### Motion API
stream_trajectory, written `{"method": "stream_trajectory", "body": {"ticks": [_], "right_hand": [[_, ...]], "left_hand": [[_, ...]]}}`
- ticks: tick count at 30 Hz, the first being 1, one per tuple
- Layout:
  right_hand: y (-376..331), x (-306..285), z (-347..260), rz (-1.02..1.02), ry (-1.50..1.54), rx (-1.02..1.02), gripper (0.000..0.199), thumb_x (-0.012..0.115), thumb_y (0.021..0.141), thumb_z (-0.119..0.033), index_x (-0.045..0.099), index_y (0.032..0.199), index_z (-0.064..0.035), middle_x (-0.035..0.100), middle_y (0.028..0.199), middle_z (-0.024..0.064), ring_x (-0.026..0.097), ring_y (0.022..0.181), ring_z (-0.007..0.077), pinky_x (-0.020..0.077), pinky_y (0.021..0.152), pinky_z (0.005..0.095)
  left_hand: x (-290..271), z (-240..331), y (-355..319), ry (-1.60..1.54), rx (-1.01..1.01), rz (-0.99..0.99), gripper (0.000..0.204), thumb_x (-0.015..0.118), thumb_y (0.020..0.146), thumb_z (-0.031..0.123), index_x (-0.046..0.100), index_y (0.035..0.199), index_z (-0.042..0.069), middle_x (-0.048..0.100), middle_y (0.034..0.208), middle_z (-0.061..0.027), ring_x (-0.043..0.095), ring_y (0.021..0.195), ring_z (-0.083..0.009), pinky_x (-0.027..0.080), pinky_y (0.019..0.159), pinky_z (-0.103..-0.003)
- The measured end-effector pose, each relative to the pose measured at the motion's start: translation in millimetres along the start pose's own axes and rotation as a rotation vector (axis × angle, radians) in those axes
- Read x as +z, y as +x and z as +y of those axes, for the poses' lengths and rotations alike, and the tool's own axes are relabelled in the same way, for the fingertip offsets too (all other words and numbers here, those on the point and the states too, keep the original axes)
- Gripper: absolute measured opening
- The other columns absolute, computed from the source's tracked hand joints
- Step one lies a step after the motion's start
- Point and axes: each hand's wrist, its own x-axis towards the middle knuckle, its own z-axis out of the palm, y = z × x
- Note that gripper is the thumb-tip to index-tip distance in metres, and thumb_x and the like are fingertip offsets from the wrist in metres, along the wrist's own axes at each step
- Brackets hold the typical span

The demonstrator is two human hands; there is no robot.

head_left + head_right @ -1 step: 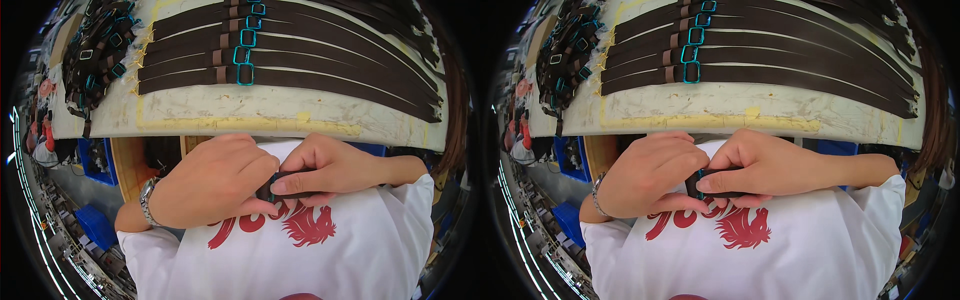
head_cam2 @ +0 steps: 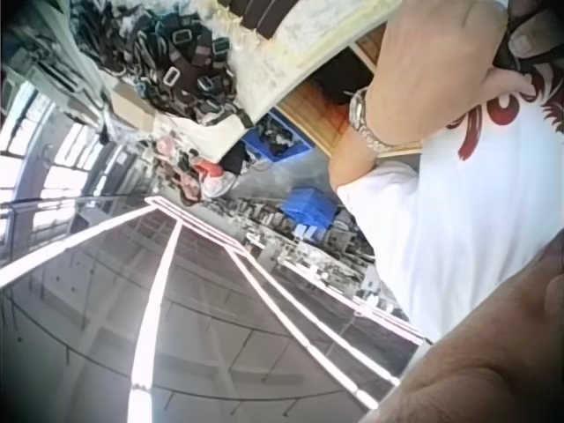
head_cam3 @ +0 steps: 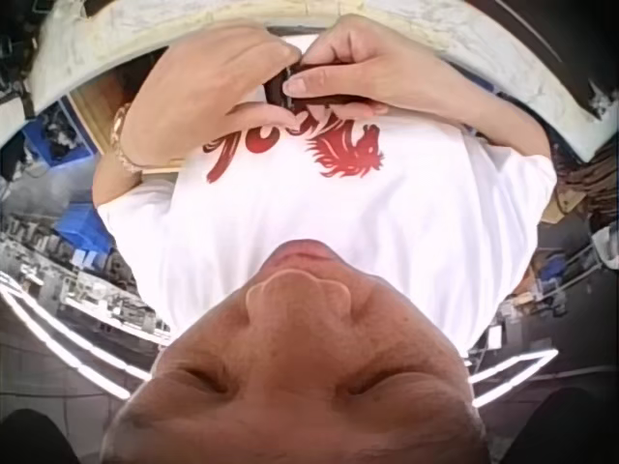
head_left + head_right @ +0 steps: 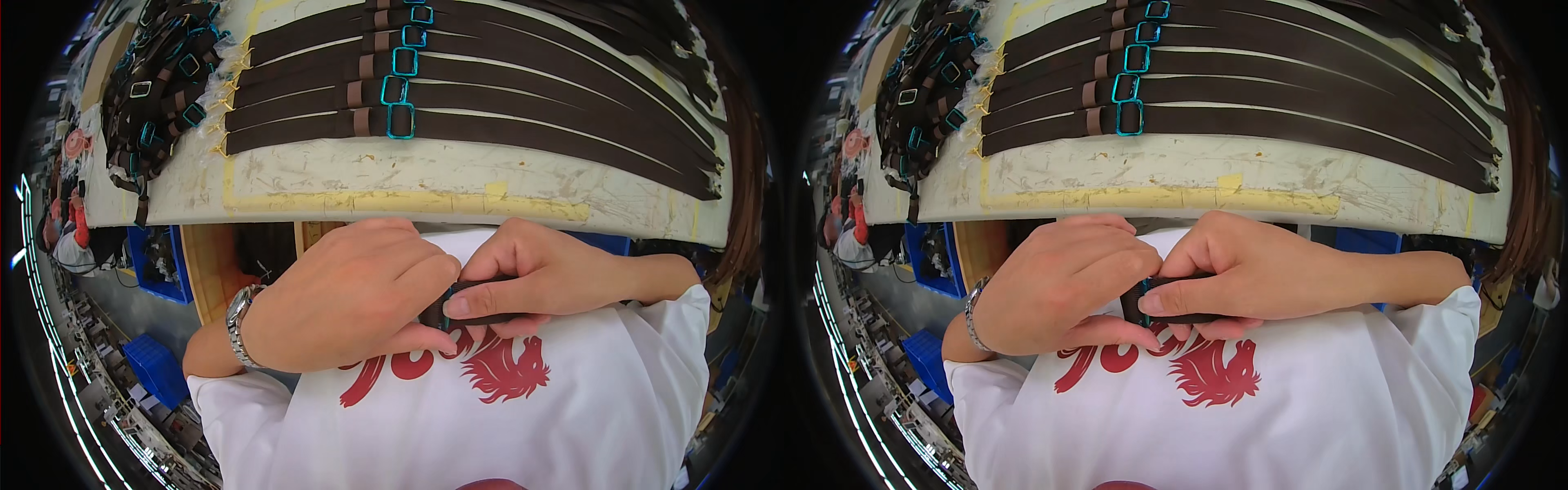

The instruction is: The person assembles brown fabric belts by threading them through teal and gold metal buckles. They repeatedly pick up a belt, thread it through a buckle, and place the finished unit on a table alongside others.

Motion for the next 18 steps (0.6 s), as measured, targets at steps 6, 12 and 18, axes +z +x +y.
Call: {"method": "stream_trajectory", "body": {"ticks": [6, 12, 18], "right_hand": [[-9.5, -2.8, 9.3, 0.029, -0.013, -0.044, 0.041, 0.064, 0.113, -0.031, 0.073, 0.089, 0.0004, 0.068, 0.074, 0.0004, 0.052, 0.058, 0.0037, 0.0412, 0.052, 0.0237], [-13.3, -8.5, 12.4, -0.013, -0.136, -0.093, 0.043, 0.063, 0.114, -0.034, 0.07, 0.085, -0.0024, 0.059, 0.064, -0.002, 0.05, 0.057, 0.0045, 0.0411, 0.054, 0.0243], [-14.0, -17.5, 16.1, 0.021, -0.485, -0.262, 0.039, 0.068, 0.11, -0.031, 0.069, 0.083, -0.0029, 0.055, 0.06, 0.0025, 0.047, 0.051, 0.0121, 0.0351, 0.051, 0.0325]], "left_hand": [[7.0, -7.6, 6.0, 0.069, 0.083, 0.012, 0.05, 0.097, 0.074, 0.038, 0.069, 0.099, 0.004, 0.065, 0.08, -0.0068, 0.068, 0.074, -0.0312, 0.061, 0.093, -0.046], [16.9, -14.3, -5.0, 0.046, 0.092, 0.118, 0.045, 0.099, 0.07, 0.033, 0.068, 0.089, 0.007, 0.06, 0.07, -0.0046, 0.065, 0.065, -0.0289, 0.062, 0.079, -0.04], [10.1, -8.6, -11.2, -0.071, -0.053, 0.0, 0.043, 0.1, 0.071, 0.032, 0.071, 0.09, 0.007, 0.064, 0.074, -0.0043, 0.064, 0.064, -0.026, 0.049, 0.061, -0.036]]}}
